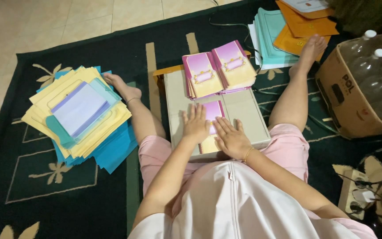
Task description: The person folds paper sheets into envelopes and stacks them on a wooden stand.
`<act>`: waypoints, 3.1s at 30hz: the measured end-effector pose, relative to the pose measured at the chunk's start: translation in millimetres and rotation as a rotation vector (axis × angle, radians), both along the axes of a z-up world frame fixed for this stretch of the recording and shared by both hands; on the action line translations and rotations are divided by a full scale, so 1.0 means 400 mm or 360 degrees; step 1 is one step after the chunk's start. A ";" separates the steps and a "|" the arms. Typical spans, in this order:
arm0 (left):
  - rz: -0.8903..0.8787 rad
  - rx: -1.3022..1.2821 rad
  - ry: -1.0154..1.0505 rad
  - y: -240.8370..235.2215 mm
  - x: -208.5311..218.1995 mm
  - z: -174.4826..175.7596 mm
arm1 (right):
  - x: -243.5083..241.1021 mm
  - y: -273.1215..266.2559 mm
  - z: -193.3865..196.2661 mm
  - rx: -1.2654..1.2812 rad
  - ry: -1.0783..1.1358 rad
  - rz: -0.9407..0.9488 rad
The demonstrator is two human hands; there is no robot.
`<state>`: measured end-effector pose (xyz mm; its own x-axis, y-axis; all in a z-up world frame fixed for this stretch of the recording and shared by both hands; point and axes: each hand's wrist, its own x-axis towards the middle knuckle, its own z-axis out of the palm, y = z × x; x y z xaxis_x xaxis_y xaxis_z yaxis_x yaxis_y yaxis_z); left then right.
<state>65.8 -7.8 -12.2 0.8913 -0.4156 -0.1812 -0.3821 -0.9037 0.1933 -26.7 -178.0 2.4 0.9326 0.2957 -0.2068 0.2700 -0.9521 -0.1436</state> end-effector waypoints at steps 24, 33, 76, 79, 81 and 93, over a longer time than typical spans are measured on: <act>0.0091 -0.0100 0.0014 0.070 -0.161 0.026 | 0.180 0.066 -0.014 -0.0018 -0.0143 -0.0263; 0.0188 -0.0454 -0.0337 0.053 -0.172 -0.058 | -0.013 0.000 -0.001 0.0446 -0.0160 0.0246; 0.1225 -0.1633 0.0442 -0.023 0.377 0.002 | 0.573 -0.047 -0.092 0.0396 -0.0465 -0.0567; 0.1117 -0.1804 0.0461 0.018 0.307 0.010 | 0.470 -0.044 0.018 0.0719 -0.0507 -0.0567; 0.1054 -0.1890 0.0484 0.046 0.228 0.043 | 0.403 -0.036 0.087 0.0914 -0.0574 -0.0589; -0.0077 -0.2022 -0.0527 0.071 -0.122 0.146 | 0.137 0.008 0.052 0.2398 -0.0705 -0.0133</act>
<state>17.1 20.4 46.2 0.7970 -0.1659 0.5807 -0.6023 -0.1464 0.7847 28.3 -174.8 23.3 0.8604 -0.0836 0.5027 0.5024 -0.0257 -0.8642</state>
